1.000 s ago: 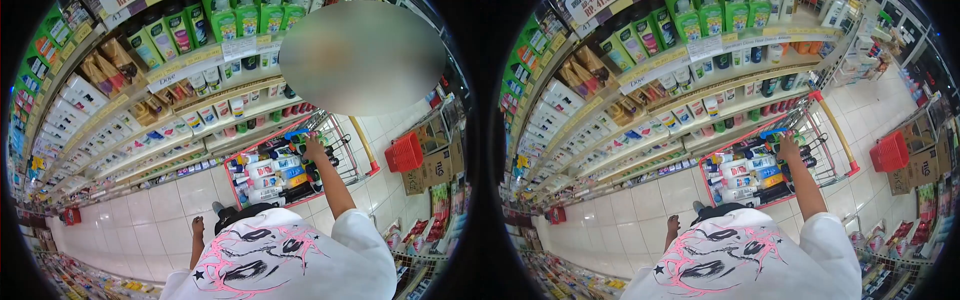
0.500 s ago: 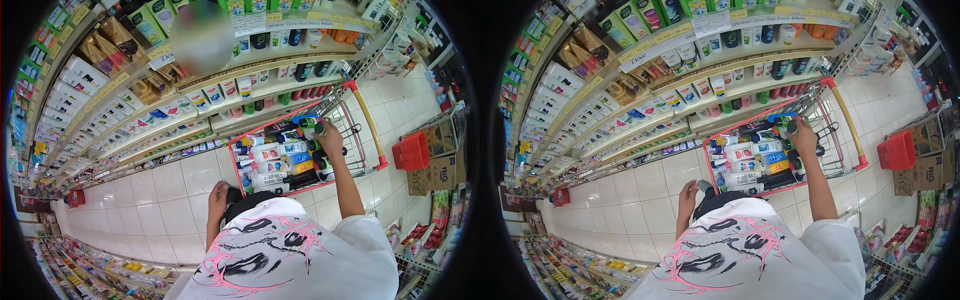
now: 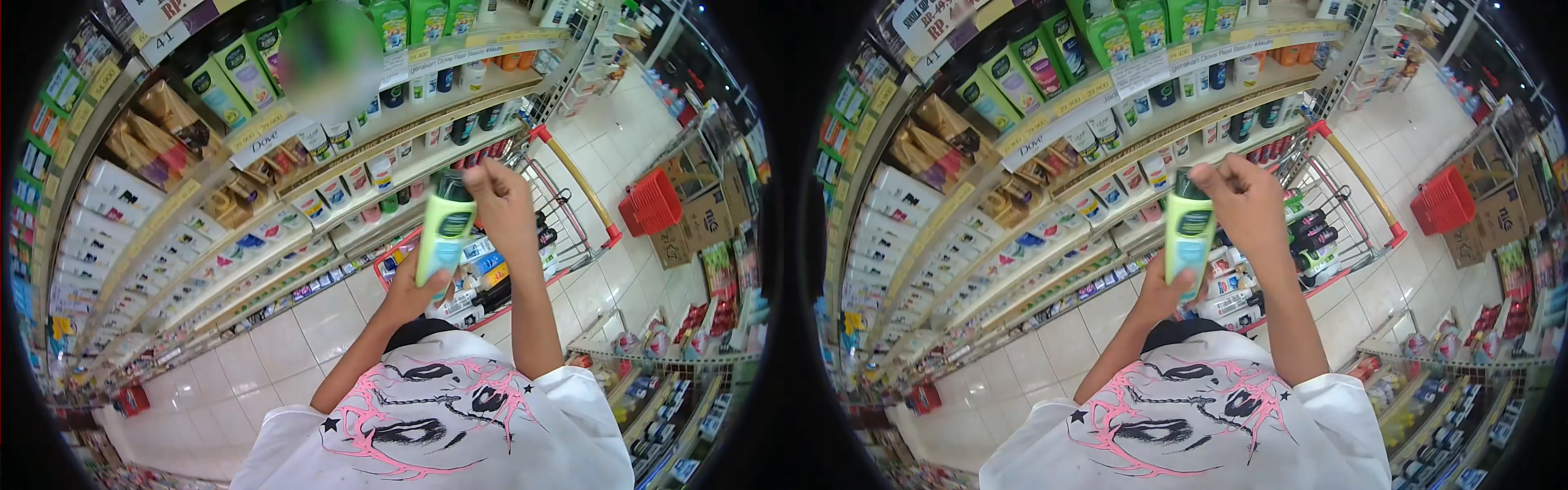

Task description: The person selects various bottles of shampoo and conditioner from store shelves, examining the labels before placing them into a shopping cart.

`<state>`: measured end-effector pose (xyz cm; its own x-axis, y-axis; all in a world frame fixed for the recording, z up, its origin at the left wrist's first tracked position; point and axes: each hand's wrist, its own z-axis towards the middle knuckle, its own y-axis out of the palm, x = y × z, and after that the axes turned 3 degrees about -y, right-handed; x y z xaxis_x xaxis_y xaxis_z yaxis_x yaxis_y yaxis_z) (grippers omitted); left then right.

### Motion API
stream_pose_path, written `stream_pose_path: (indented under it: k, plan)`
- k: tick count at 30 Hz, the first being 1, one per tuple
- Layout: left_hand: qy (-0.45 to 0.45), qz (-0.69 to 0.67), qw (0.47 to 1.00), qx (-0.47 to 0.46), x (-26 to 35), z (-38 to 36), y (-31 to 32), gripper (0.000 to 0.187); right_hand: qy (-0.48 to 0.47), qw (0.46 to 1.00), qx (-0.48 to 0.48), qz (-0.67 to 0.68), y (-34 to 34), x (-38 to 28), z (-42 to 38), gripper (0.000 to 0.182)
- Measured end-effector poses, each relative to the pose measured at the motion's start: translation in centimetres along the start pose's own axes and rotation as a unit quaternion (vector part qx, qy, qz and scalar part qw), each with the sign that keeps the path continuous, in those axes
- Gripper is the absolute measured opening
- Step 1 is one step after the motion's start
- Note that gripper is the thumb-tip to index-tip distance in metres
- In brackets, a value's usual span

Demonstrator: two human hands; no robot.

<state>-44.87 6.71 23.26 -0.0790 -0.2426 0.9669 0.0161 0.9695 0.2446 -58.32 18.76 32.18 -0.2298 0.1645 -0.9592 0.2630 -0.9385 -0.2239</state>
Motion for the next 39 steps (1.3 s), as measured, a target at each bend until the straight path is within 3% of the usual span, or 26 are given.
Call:
stream_pose_path:
  k: [1, 2, 3, 6, 8, 10, 11, 13, 16, 18, 19, 20, 23, 27, 33, 39]
  plan:
    - [-0.015, -0.108, 0.994, -0.030, -0.1, -0.7, -1.4, 0.054, -0.003, 1.000, 0.006, -0.002, 0.7, -0.5, -0.1, 0.045]
    - [-0.029, -0.215, 0.975, -0.056, 0.0, -1.2, -2.6, 0.055, 0.015, 0.997, -0.037, 0.061, 1.6, -1.0, -0.5, 0.032]
    - [-0.003, -0.177, 0.983, -0.049, 0.2, -1.6, -3.6, 0.068, 0.033, 0.988, -0.083, 0.123, 2.7, -1.4, -1.0, 0.023]
    - [-0.008, -0.243, 0.969, -0.039, 0.2, -2.0, -6.4, 0.079, 0.010, 0.994, -0.083, 0.075, 6.1, -0.3, -2.1, 0.029]
    - [0.024, -0.126, 0.992, 0.000, 1.6, -2.0, -7.9, 0.087, 0.008, 0.997, -0.072, 0.018, 8.9, -1.4, -3.4, 0.035]
    - [0.049, -0.028, 0.996, 0.062, 1.5, -1.9, -8.9, 0.094, -0.023, 0.993, -0.076, -0.083, 11.0, -2.7, -3.7, 0.054]
    - [0.058, 0.048, 0.994, 0.084, 1.7, -1.9, -9.7, 0.102, 0.007, 0.992, -0.087, -0.088, 11.8, -3.5, -3.3, 0.058]
    - [0.073, 0.045, 0.994, 0.065, 2.5, -2.0, -11.7, 0.104, 0.036, 0.991, -0.093, -0.095, 13.1, -5.3, -2.8, 0.062]
    - [0.132, 0.091, 0.985, 0.071, 4.5, -1.6, -13.8, 0.107, -0.016, 0.993, -0.086, -0.076, 15.5, -7.2, -1.1, 0.065]
    - [0.194, 0.146, 0.960, 0.142, 5.1, -1.3, -15.0, 0.105, -0.133, 0.990, -0.036, -0.015, 17.3, -8.5, 1.1, 0.065]
    - [0.184, 0.155, 0.963, 0.126, 5.6, -1.6, -15.9, 0.094, -0.179, 0.983, -0.007, -0.032, 17.9, -8.8, 2.7, 0.067]
    - [0.187, 0.155, 0.962, 0.126, 5.7, -1.8, -16.6, 0.094, -0.225, 0.973, 0.023, -0.050, 18.5, -9.3, 4.4, 0.068]
    - [0.129, 0.151, 0.974, 0.105, 4.7, -3.3, -18.1, 0.068, -0.180, 0.981, 0.063, -0.019, 20.0, -13.0, 7.5, 0.065]
    - [0.057, 0.135, 0.985, 0.093, 0.8, -5.3, -19.5, 0.057, -0.168, 0.984, 0.028, -0.047, 22.0, -13.1, 12.1, 0.062]
    - [-0.016, 0.131, 0.989, 0.074, -0.5, -7.7, -20.8, 0.052, -0.190, 0.979, 0.035, -0.064, 24.4, -13.7, 13.9, 0.060]
    - [-0.036, 0.141, 0.987, 0.067, -1.1, -8.4, -22.3, 0.051, -0.198, 0.976, 0.051, -0.077, 25.5, -13.8, 15.1, 0.063]
